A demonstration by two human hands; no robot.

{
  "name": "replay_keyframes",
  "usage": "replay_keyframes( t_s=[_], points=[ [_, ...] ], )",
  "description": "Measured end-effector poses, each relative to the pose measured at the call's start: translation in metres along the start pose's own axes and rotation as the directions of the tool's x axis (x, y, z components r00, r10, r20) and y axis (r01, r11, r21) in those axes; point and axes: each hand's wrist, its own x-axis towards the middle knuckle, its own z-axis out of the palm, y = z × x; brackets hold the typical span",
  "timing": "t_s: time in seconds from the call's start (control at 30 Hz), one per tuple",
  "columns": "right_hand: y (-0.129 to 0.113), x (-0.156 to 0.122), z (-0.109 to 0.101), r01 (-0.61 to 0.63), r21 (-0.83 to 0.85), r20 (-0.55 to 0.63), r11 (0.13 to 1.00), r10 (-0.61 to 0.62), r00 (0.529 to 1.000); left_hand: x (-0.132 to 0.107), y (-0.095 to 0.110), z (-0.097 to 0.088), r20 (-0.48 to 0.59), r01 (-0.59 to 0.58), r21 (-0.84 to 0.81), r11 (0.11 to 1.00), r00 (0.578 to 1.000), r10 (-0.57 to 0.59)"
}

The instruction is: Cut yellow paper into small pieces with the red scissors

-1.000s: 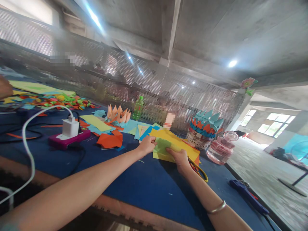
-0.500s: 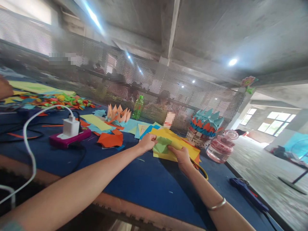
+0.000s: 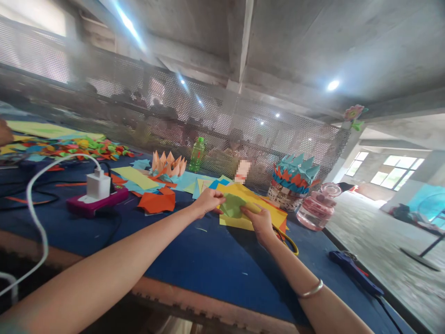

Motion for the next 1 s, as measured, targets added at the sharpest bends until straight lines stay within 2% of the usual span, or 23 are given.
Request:
replay_keyframes(
  t_s=[0.07, 0.23, 0.43, 0.53, 0.63, 0.7, 0.73, 0.8, 0.87, 0.9, 1.0],
  points=[
    [0.001, -0.001, 0.000, -0.003, -0.005, 0.010, 1.000, 0.003, 1.000, -0.003, 0.001, 0.004, 0.029, 0.062, -0.153, 0.986, 0.998, -0.058],
    [0.001, -0.001, 0.002, -0.004, -0.009, 0.028, 1.000, 0.004, 1.000, -0.008, 0.001, 0.010, 0.065, 0.090, -0.316, 0.945, 0.995, -0.073],
    [0.003, 0.000, 0.002, -0.009, -0.011, 0.029, 1.000, 0.009, 1.000, -0.002, -0.007, 0.010, 0.169, 0.101, -0.314, 0.944, 0.984, -0.049],
    [0.007, 0.003, 0.001, -0.003, -0.057, 0.048, 0.998, 0.006, 0.999, 0.002, -0.013, 0.009, 0.180, 0.091, -0.301, 0.949, 0.983, -0.037],
    [0.004, 0.003, -0.003, 0.129, -0.231, 0.026, 0.964, -0.126, 0.992, 0.005, -0.017, 0.009, 0.177, 0.080, -0.291, 0.954, 0.984, -0.029],
    [-0.004, 0.001, -0.005, 0.297, -0.454, 0.011, 0.840, -0.328, 0.945, 0.005, -0.019, 0.009, 0.187, 0.080, -0.284, 0.956, 0.982, -0.027],
    [-0.010, 0.000, -0.006, 0.372, -0.580, 0.035, 0.725, -0.433, 0.901, 0.005, -0.019, 0.009, 0.193, 0.083, -0.280, 0.956, 0.981, -0.028],
    [-0.020, -0.005, -0.006, 0.469, -0.772, 0.177, 0.430, -0.563, 0.807, 0.005, -0.020, 0.010, 0.211, 0.088, -0.277, 0.957, 0.977, -0.029],
    [-0.027, -0.009, -0.004, 0.514, -0.838, 0.331, 0.184, -0.578, 0.746, 0.006, -0.021, 0.011, 0.220, 0.089, -0.276, 0.957, 0.975, -0.027],
    [-0.029, -0.011, -0.003, 0.532, -0.840, 0.390, 0.104, -0.566, 0.726, 0.005, -0.021, 0.011, 0.220, 0.089, -0.275, 0.957, 0.975, -0.028],
    [-0.027, -0.013, 0.002, 0.584, -0.811, 0.503, -0.005, -0.515, 0.694, 0.005, -0.020, 0.012, 0.214, 0.083, -0.271, 0.959, 0.977, -0.024]
  ],
)
